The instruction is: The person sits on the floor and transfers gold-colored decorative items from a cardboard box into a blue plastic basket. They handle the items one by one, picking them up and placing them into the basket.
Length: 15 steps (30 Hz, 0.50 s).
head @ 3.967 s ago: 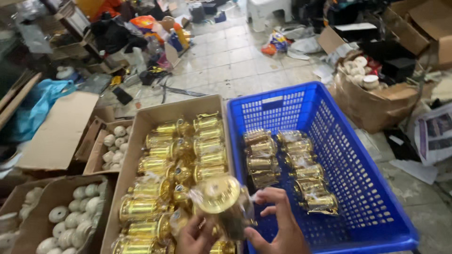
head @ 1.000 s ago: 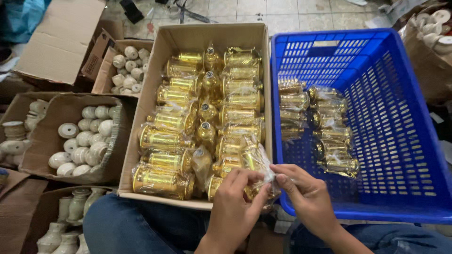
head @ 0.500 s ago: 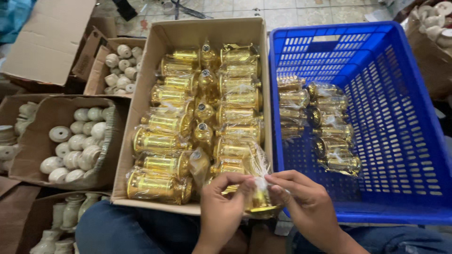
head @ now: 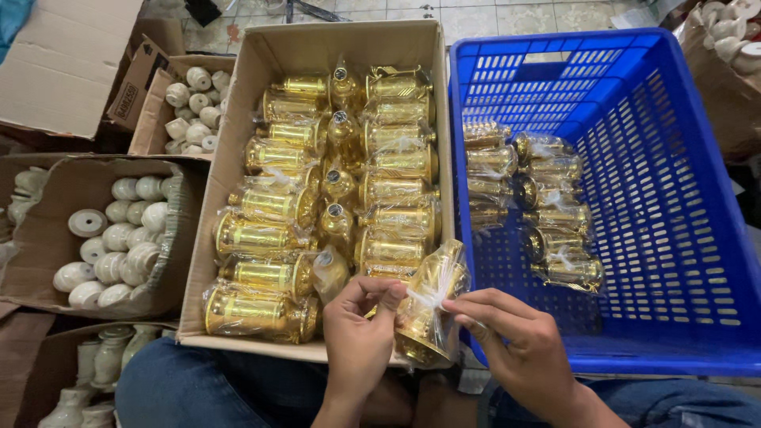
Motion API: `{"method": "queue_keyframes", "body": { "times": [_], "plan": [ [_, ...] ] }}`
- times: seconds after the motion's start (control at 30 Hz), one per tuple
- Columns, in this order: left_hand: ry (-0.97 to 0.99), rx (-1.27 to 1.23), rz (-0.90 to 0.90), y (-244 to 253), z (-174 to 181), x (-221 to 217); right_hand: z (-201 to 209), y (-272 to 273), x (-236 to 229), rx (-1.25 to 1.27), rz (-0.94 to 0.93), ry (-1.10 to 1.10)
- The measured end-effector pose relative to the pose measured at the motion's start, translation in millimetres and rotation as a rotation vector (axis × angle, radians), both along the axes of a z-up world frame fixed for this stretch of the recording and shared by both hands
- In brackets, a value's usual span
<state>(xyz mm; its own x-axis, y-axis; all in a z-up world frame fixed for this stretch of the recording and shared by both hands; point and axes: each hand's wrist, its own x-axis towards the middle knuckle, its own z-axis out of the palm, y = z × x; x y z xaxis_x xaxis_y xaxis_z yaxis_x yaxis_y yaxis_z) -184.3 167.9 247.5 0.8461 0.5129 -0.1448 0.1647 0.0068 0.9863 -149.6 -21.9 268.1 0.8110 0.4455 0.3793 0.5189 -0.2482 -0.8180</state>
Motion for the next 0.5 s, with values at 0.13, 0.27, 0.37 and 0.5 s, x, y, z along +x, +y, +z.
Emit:
{"method": "queue_keyframes", "body": {
  "times": [0.13,0.27,0.37,0.5],
  "plan": [
    [0.050,-0.103,0.036,-4.1,0.2,-0.3,-0.8,0.2,-0.7,0.016,0.028,0.011],
    [0.040,-0.237,0.027,-8.4,-0.6,-8.0,-2.6,-1.1,3.0,-0.030,0.125,-0.144],
    [0.062,-0.336,0.043,-6.0,0.3,-14.8,-3.3,-3.4,-1.7,-0.124,0.212,-0.259],
    [0.046,-0.598,0.089,0.4,11.3,-15.6,-16.1,-0.6,-11.4,-0.375,0.221,-0.513]
  ]
}}
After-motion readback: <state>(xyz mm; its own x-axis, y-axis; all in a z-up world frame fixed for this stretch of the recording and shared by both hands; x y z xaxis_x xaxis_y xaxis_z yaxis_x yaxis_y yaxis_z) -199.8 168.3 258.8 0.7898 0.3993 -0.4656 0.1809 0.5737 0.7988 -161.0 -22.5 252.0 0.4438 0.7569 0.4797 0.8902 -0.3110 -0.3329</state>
